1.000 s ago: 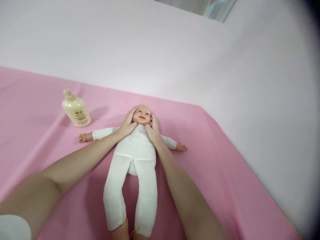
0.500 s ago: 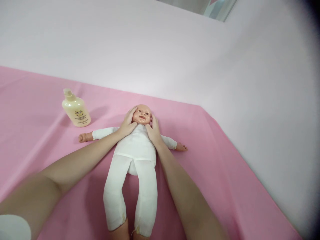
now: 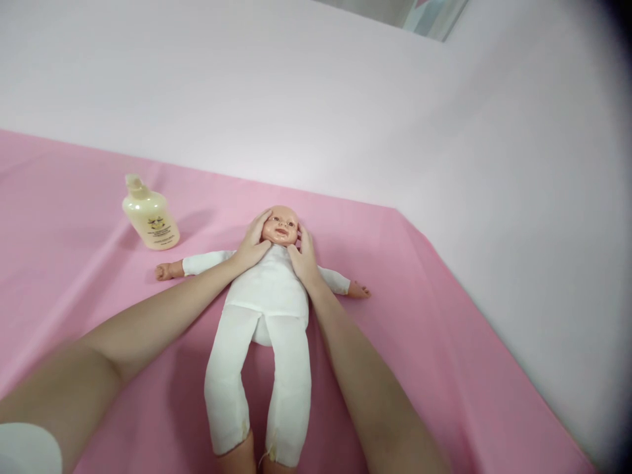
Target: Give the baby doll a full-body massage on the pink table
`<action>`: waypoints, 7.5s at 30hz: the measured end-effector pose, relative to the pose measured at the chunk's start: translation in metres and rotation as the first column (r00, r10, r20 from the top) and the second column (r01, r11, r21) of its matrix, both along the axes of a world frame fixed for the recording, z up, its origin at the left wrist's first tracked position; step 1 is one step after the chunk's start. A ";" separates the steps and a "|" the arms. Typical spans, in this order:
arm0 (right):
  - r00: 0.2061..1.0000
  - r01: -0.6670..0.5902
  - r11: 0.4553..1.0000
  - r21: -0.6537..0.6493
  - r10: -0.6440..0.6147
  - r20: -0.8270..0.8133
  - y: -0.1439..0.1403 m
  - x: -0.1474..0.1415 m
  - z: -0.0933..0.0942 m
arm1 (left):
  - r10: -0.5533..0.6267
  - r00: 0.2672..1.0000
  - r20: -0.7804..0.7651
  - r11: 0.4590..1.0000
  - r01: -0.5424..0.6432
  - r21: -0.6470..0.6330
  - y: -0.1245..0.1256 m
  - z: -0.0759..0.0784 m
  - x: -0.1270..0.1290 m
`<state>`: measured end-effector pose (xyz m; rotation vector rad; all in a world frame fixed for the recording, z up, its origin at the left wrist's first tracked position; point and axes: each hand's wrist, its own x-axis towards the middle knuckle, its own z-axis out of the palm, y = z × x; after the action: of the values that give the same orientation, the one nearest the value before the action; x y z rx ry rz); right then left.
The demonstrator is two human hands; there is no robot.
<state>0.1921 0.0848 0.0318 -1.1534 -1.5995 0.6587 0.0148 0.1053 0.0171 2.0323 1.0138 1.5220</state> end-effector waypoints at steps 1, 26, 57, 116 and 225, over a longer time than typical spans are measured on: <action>1.000 0.001 1.000 -0.004 -0.001 0.004 0.000 0.000 0.000 | -0.001 1.000 0.004 1.000 0.001 -0.001 0.000 0.000 0.000; 1.000 0.002 1.000 0.015 -0.002 -0.009 0.001 0.000 -0.002 | -0.001 1.000 0.001 1.000 0.001 -0.024 -0.001 0.002 0.000; 1.000 0.009 1.000 0.002 -0.009 0.011 -0.001 0.000 0.001 | 0.009 1.000 -0.001 1.000 -0.009 -0.015 -0.001 0.001 0.000; 1.000 -0.014 1.000 0.027 0.015 -0.017 0.006 0.002 -0.008 | -0.010 0.999 0.032 0.999 0.012 -0.038 0.000 0.001 -0.001; 0.999 -0.038 0.999 -0.007 0.038 0.028 -0.002 0.001 0.002 | 0.062 0.998 -0.029 0.998 -0.062 0.000 -0.005 0.008 0.001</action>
<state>0.1935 0.0829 0.0337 -1.1445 -1.6479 0.6755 0.0156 0.0999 0.0251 2.0458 1.0978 1.5272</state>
